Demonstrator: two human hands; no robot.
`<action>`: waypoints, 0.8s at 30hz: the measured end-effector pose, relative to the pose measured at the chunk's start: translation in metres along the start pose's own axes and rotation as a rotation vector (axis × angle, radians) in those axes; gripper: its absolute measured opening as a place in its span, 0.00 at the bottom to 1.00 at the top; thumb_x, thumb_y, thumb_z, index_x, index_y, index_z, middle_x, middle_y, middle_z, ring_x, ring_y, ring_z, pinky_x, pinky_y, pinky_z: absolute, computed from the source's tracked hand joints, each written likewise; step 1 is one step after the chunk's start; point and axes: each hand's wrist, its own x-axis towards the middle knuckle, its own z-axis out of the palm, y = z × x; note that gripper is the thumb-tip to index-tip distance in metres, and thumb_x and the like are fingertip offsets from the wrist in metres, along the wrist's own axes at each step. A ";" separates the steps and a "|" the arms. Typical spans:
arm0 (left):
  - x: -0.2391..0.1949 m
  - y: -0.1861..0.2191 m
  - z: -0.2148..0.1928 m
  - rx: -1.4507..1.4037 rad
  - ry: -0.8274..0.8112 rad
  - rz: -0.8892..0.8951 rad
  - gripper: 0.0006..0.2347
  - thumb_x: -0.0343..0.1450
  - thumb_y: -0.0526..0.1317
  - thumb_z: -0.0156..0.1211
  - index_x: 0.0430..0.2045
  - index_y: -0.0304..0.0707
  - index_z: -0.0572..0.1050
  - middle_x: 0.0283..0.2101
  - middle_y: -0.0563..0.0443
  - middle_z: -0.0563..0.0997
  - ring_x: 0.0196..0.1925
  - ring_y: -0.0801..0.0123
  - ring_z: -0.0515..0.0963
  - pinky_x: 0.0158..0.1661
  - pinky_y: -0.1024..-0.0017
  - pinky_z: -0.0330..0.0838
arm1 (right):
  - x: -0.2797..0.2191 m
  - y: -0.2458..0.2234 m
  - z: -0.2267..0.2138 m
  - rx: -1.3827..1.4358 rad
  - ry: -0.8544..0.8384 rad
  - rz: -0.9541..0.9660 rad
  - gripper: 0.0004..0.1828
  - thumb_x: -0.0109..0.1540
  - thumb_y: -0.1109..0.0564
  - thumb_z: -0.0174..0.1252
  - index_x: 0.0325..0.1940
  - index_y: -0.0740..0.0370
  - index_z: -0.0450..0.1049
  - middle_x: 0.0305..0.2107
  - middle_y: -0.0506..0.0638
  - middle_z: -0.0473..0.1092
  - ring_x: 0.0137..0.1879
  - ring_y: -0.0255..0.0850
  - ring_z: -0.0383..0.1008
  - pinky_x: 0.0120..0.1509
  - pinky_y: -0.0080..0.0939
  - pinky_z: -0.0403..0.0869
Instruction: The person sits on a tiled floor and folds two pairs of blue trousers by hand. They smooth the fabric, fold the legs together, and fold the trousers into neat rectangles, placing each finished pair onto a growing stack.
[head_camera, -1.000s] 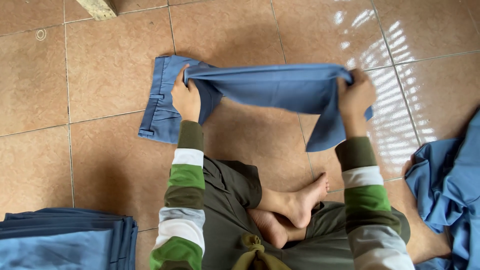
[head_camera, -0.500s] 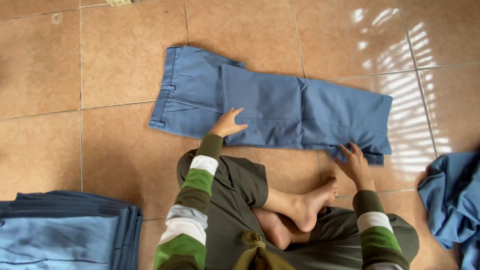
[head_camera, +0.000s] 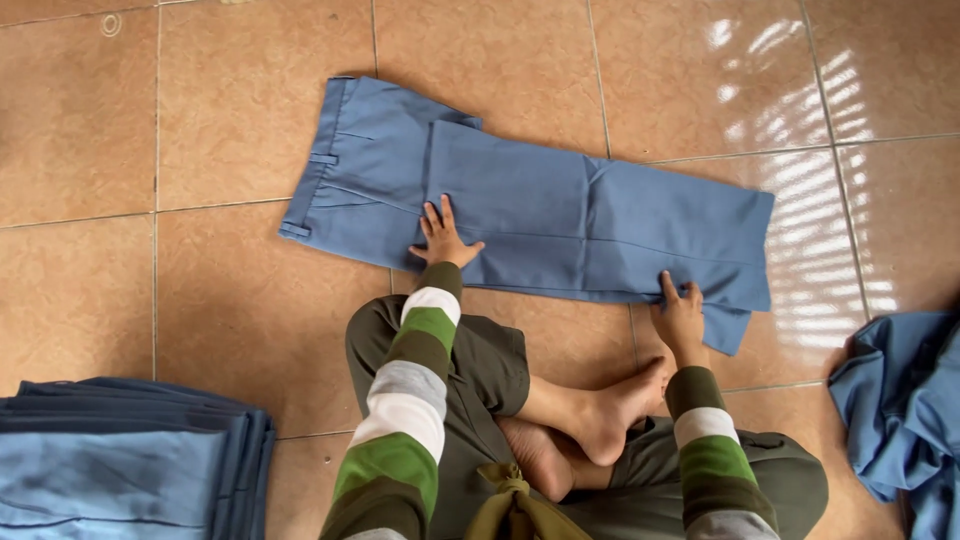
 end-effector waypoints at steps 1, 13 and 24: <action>0.006 -0.006 -0.006 0.013 0.031 -0.048 0.54 0.64 0.58 0.69 0.74 0.60 0.26 0.78 0.43 0.31 0.79 0.48 0.39 0.59 0.15 0.43 | 0.004 -0.001 0.008 0.006 0.011 -0.070 0.40 0.58 0.48 0.60 0.76 0.42 0.63 0.58 0.62 0.60 0.68 0.63 0.63 0.56 0.63 0.78; 0.007 -0.023 -0.040 0.310 0.451 -0.282 0.52 0.65 0.45 0.74 0.76 0.47 0.33 0.77 0.29 0.34 0.79 0.41 0.33 0.66 0.22 0.29 | 0.017 -0.128 -0.004 0.414 -0.209 -0.219 0.40 0.60 0.37 0.60 0.74 0.43 0.60 0.68 0.55 0.59 0.78 0.57 0.51 0.70 0.83 0.55; -0.003 0.031 0.103 0.214 -0.018 0.585 0.32 0.68 0.55 0.63 0.68 0.53 0.62 0.76 0.38 0.50 0.79 0.50 0.48 0.68 0.34 0.49 | 0.064 -0.064 0.022 0.615 0.169 0.580 0.49 0.63 0.33 0.63 0.75 0.62 0.51 0.59 0.71 0.55 0.68 0.66 0.59 0.67 0.66 0.67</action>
